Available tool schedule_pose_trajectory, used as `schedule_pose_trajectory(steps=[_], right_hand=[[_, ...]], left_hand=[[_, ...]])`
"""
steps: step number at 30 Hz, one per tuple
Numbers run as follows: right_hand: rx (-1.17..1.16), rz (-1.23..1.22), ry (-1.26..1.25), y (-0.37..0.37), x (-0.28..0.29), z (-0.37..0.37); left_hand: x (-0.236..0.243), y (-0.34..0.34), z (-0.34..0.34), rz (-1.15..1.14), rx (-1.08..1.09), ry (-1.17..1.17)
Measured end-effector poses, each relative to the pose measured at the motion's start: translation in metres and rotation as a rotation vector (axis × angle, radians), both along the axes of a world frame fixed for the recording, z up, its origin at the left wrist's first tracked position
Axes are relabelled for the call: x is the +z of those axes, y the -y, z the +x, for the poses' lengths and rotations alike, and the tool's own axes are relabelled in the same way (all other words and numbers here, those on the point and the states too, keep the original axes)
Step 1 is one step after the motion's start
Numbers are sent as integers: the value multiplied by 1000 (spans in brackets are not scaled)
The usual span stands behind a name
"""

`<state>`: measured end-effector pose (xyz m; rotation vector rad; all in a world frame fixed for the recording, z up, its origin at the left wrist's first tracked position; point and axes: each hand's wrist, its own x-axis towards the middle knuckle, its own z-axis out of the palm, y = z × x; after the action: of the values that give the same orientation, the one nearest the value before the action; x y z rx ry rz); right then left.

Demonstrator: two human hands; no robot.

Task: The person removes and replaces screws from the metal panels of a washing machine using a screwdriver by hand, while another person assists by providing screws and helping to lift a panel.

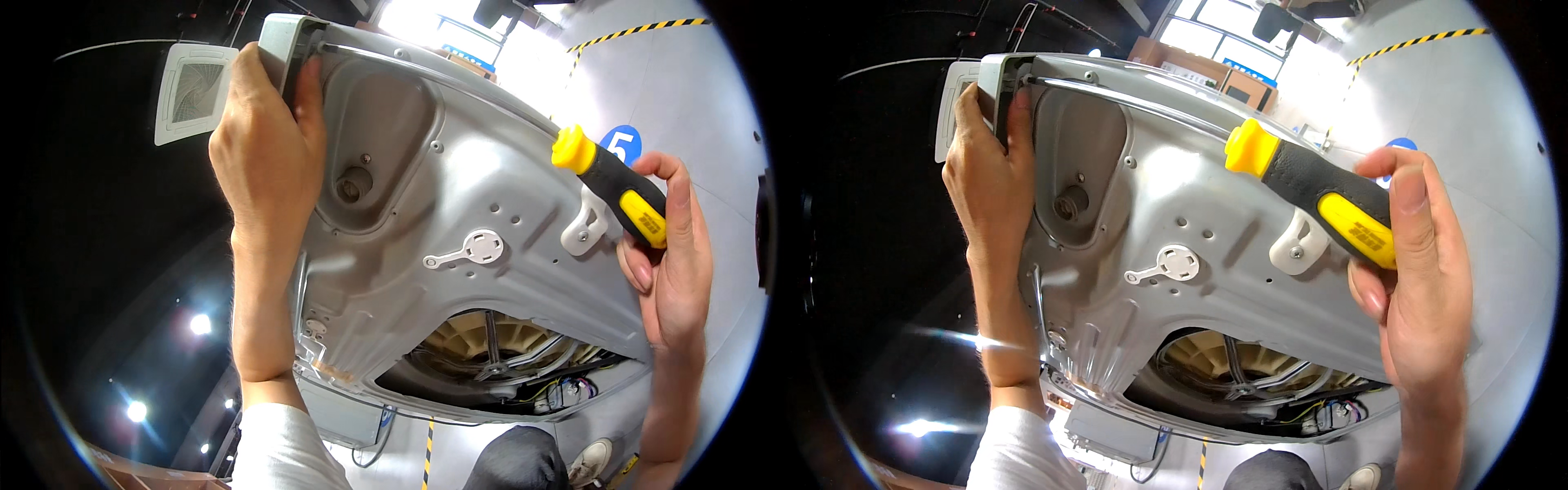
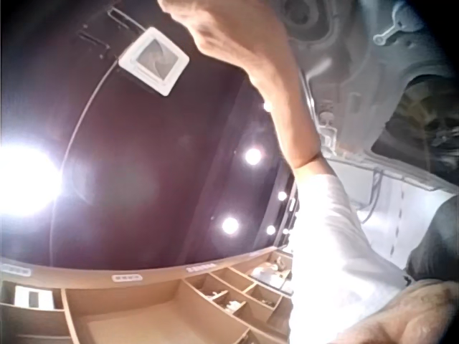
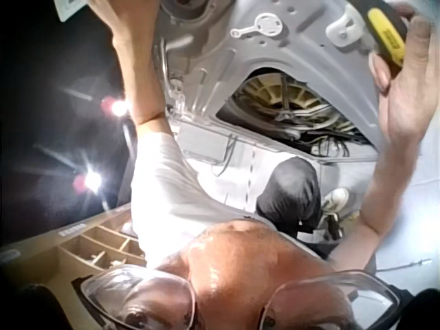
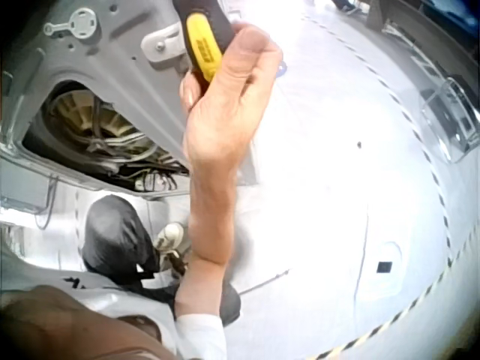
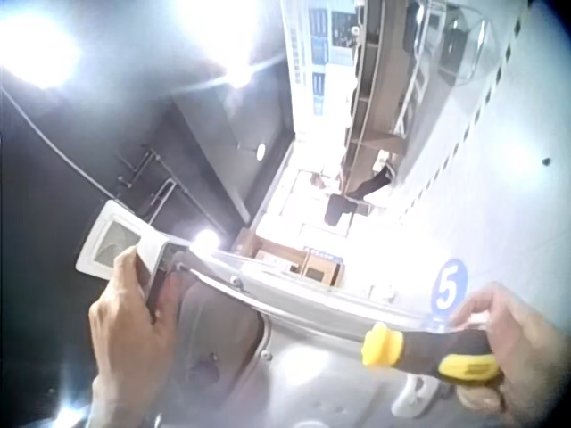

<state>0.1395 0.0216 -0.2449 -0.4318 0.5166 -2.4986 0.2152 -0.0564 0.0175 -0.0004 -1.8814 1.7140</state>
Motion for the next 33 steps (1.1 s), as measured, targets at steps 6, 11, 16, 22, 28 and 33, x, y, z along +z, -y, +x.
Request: schedule_pose_trajectory(steps=[6, 11, 16, 22, 28, 33], right_hand=[[32, 12, 89, 0, 0, 0], [76, 102, 67, 0, 1, -8], [17, 113, 110, 6, 0, -6], [64, 111, 54, 3, 1, -9], [-195, -42, -179, 6, -4, 4], [-10, -20, -200, -4, -16, -13]], left_hand=[[-3, -1, 2, 72, -23, -34], [5, -4, 5, -154, -149, 67], [-47, -11, -2, 198, -240, 624], [-72, -1, -12, 235, -168, 725], [-73, 5, -17, 269, -250, 740], [-78, -1, -20, 284, -283, 702]])
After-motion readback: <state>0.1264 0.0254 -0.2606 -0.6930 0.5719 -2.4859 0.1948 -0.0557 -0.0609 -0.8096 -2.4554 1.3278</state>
